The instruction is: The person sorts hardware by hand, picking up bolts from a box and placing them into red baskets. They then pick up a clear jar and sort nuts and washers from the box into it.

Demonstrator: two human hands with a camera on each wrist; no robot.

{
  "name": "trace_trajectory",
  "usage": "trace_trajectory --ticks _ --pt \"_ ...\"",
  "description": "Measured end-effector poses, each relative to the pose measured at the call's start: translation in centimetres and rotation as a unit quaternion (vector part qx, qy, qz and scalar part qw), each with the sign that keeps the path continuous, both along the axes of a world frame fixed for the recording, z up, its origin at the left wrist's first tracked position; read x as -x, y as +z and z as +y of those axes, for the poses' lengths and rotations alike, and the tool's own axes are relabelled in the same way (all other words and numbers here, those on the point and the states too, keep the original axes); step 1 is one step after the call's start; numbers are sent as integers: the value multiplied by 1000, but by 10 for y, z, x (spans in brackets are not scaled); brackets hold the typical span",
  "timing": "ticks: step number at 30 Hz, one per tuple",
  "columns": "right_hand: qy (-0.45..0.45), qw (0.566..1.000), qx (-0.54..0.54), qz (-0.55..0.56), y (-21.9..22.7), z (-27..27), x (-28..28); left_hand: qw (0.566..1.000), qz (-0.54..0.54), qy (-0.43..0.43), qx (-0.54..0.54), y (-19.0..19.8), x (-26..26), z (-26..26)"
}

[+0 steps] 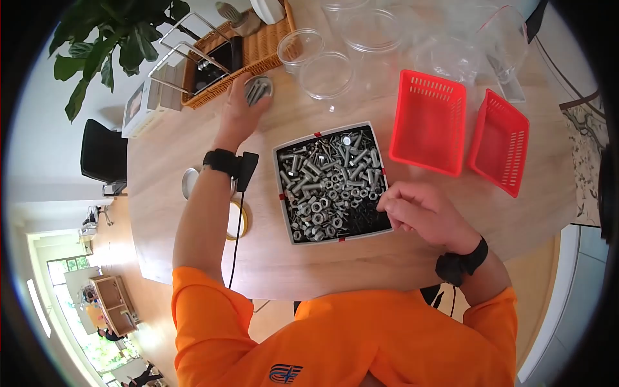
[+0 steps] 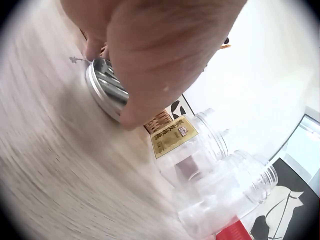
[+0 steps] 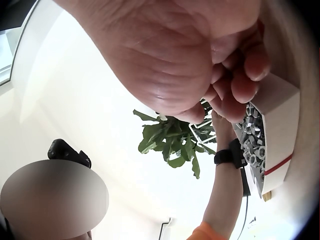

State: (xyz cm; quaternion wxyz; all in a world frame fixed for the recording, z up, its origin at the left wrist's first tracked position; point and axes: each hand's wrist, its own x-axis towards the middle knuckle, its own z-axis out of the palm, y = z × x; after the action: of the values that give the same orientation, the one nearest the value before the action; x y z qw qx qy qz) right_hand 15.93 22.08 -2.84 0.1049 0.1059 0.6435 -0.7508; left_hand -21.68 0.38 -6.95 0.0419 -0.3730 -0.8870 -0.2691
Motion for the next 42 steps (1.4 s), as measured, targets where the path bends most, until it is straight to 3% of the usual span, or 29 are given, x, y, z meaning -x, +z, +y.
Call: trace_trajectory --ticks 3,6,10,12,15,17,20,23,29,42 --pt "-2 1000 8 -7 -2 -1 -1 997 63 -7 -51 2 -5 -12" --pt "-3 1000 12 -9 -4 -1 -1 998 -18 -5 -66 25 -30 -34" --pt "-7 1000 13 -14 -1 -2 -1 1000 5 -19 -14 55 -80 -79" --pt "-9 1000 18 -17 -1 -3 -1 1000 19 9 2 63 -108 -106" --pt "-13 1000 18 -4 0 -4 -1 983 -60 161 -57 67 -151 -150" --pt "-15 1000 15 7 -2 -5 -1 949 -109 252 -155 44 -177 -187" --pt "-14 1000 10 13 -5 -4 -2 933 -158 284 -153 2 -218 -222" --pt "-15 1000 -7 10 -8 -5 0 966 -69 243 -60 2 -249 -207" --pt "-27 999 -11 26 -15 -6 -3 971 -91 209 -71 14 -250 -189" --pt "-60 997 25 50 -21 -6 0 930 -131 266 -220 -12 -252 -192"
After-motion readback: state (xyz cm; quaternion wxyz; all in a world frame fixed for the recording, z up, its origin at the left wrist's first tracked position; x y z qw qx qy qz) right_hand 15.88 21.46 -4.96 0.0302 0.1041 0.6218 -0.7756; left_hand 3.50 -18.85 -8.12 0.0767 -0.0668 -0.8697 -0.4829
